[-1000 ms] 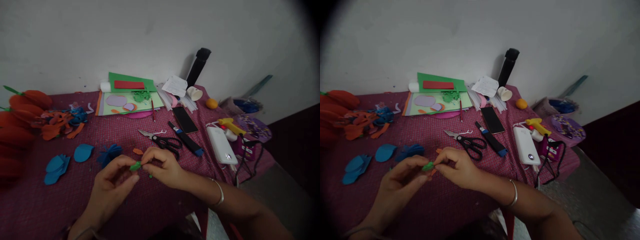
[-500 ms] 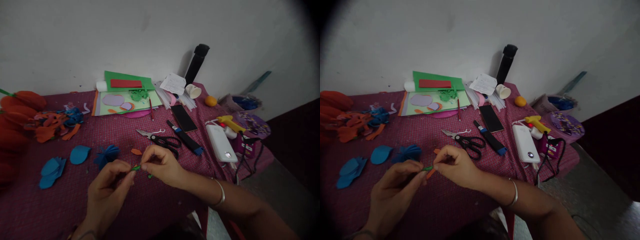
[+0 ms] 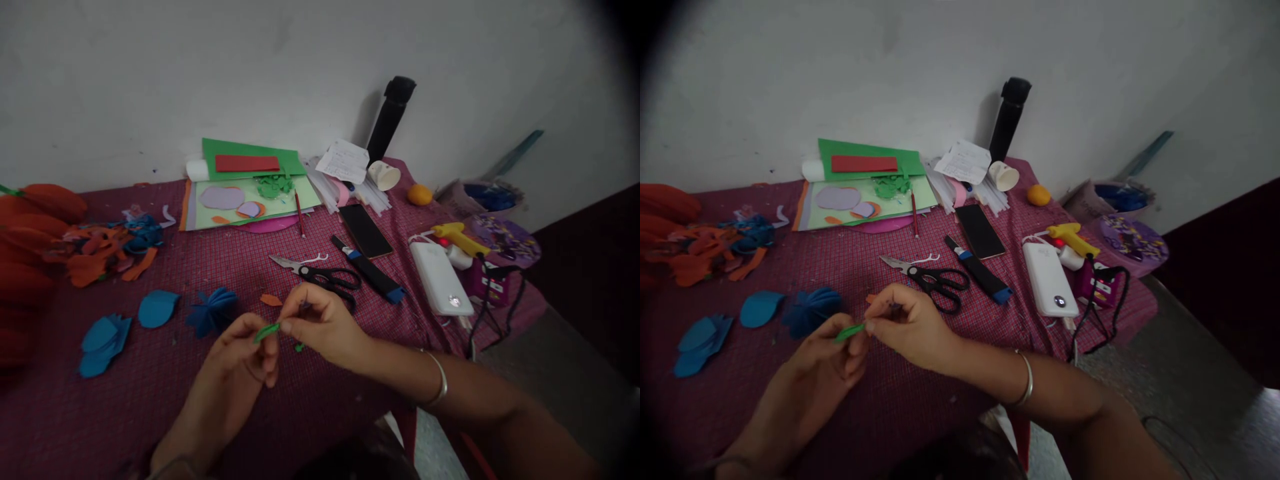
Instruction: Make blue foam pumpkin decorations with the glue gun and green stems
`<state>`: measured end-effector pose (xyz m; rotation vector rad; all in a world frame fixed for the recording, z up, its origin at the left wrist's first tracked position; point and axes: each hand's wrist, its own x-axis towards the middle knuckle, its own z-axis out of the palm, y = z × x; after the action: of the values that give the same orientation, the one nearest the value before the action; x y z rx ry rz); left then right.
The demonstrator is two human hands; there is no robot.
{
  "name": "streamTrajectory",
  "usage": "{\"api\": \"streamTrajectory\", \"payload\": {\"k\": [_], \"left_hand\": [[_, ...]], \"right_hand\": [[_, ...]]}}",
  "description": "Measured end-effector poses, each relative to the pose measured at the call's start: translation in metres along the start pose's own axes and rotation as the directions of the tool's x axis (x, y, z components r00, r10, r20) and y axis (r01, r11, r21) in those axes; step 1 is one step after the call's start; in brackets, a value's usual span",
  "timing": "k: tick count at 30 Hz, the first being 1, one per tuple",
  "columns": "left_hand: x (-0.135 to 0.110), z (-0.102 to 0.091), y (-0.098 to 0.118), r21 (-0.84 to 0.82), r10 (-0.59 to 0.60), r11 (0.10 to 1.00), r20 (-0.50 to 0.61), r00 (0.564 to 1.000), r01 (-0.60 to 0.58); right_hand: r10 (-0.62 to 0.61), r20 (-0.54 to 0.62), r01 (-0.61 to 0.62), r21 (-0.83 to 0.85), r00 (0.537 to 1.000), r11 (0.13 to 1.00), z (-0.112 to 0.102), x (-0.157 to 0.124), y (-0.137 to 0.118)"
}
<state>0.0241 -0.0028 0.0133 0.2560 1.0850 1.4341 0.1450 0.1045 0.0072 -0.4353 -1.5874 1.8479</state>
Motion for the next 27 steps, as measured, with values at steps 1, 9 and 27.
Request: {"api": "streamTrajectory", "payload": {"k": [1,9,27], "left_hand": [[0.000,-0.001,0.001,-0.045,-0.078,0.996,0.045,0.996,0.080],[-0.004,-0.004,-0.007,-0.060,-0.215,0.967,0.317,0.924,0.246],[0.007,-0.015,0.026,0.005,0.182,0.983,-0.212,0.960,-0.185]], "right_hand": [[-0.036,0.012,0.037,-0.030,0.999,0.999,-0.001,0.000,0.000],[-0.287,0.308,0.373,-0.271,0.907,0.887,-0.011,0.000,-0.003],[0.171,0.092,0.078,-0.993,0.981,0.085,-0.079,-0.004,-0.022]]}}
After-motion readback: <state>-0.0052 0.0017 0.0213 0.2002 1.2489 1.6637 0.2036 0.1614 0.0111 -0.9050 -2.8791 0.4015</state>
